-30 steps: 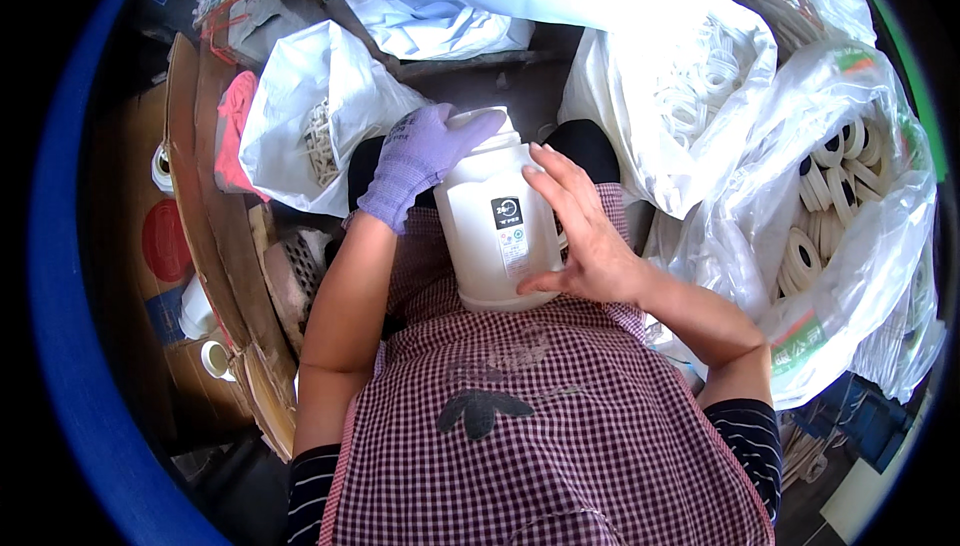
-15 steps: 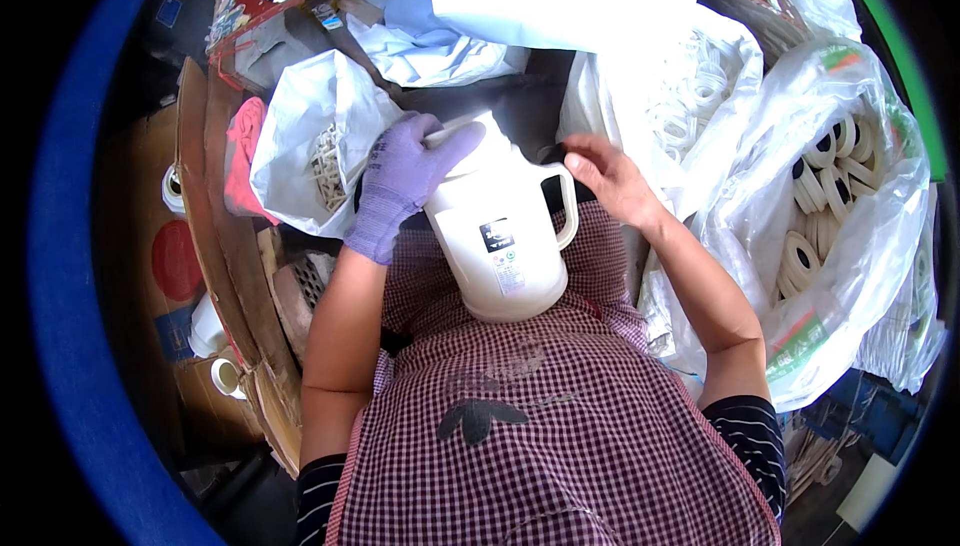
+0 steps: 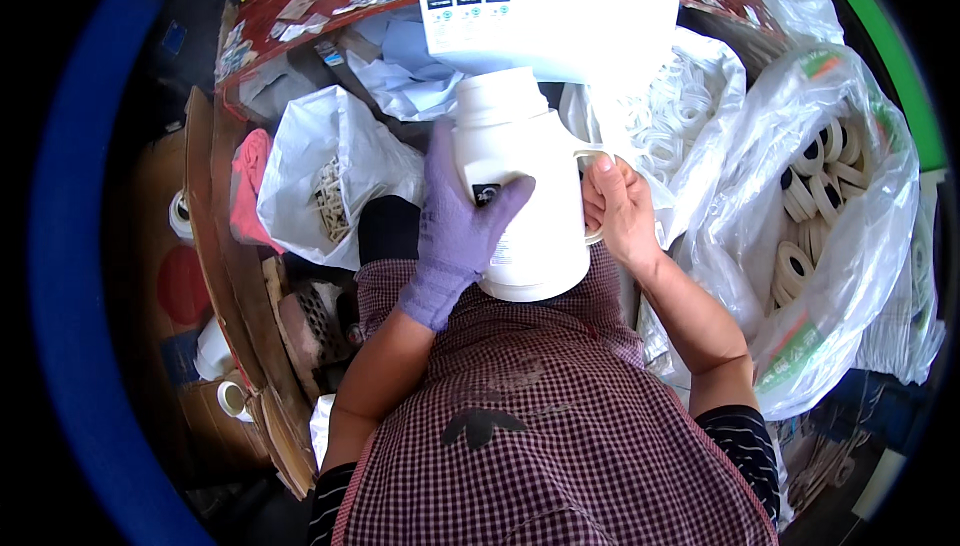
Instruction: The person sits on the floor and repeatedly picks up white plastic jugs, applies a small black label to the side of each jug, and places the labeled jugs on a nearby table. The person also handles small white plastic rings, placing them into a bag.
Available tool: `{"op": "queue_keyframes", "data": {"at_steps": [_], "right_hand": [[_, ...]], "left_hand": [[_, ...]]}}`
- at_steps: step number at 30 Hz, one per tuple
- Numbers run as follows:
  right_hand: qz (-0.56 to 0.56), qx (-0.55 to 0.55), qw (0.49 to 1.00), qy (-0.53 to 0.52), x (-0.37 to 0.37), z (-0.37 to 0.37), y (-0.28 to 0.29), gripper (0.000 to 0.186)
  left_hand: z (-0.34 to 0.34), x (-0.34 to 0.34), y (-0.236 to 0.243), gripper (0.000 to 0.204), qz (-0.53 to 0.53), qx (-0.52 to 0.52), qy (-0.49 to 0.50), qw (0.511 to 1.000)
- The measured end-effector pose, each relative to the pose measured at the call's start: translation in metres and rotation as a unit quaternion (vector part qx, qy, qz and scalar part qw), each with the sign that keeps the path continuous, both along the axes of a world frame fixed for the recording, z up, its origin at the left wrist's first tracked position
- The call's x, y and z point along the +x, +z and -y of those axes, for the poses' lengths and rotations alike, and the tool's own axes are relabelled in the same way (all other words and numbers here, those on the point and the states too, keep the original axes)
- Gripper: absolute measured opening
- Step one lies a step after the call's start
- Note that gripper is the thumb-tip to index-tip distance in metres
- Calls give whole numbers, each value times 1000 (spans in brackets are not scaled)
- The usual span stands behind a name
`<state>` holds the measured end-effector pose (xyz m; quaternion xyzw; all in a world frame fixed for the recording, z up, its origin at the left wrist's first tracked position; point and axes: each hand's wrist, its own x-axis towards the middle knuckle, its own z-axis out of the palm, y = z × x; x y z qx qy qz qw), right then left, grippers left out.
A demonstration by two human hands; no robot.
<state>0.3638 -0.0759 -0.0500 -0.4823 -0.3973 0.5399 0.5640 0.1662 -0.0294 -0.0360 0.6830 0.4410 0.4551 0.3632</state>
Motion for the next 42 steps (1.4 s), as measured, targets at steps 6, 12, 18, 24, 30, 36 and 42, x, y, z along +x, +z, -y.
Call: {"op": "queue_keyframes", "data": {"at_steps": [6,12,18,24,30,36,42], "right_hand": [[7,11,999,-51,-5,11,13,44],[-13,-20,997,-71,14,25,37,38],[292,237,877,-297,88,12,123,46],[339,293,815,-369,174,-143,166,30],[457,198,756,-424,235,-308,144,31],[516,166,671,-505,248,-359,119,38],[474,228,774,-352,183,-315,118,31]], "left_hand": [[6,-12,1,80,184,-74,-68,978],[24,-21,0,145,-21,54,-215,975],[27,-34,-6,131,-60,17,-209,976],[20,-59,-43,85,8,-16,-76,997],[27,-111,-55,56,-68,-68,34,995],[59,-175,-95,45,-30,-221,209,952],[32,-152,-92,33,-36,-264,184,946]]}}
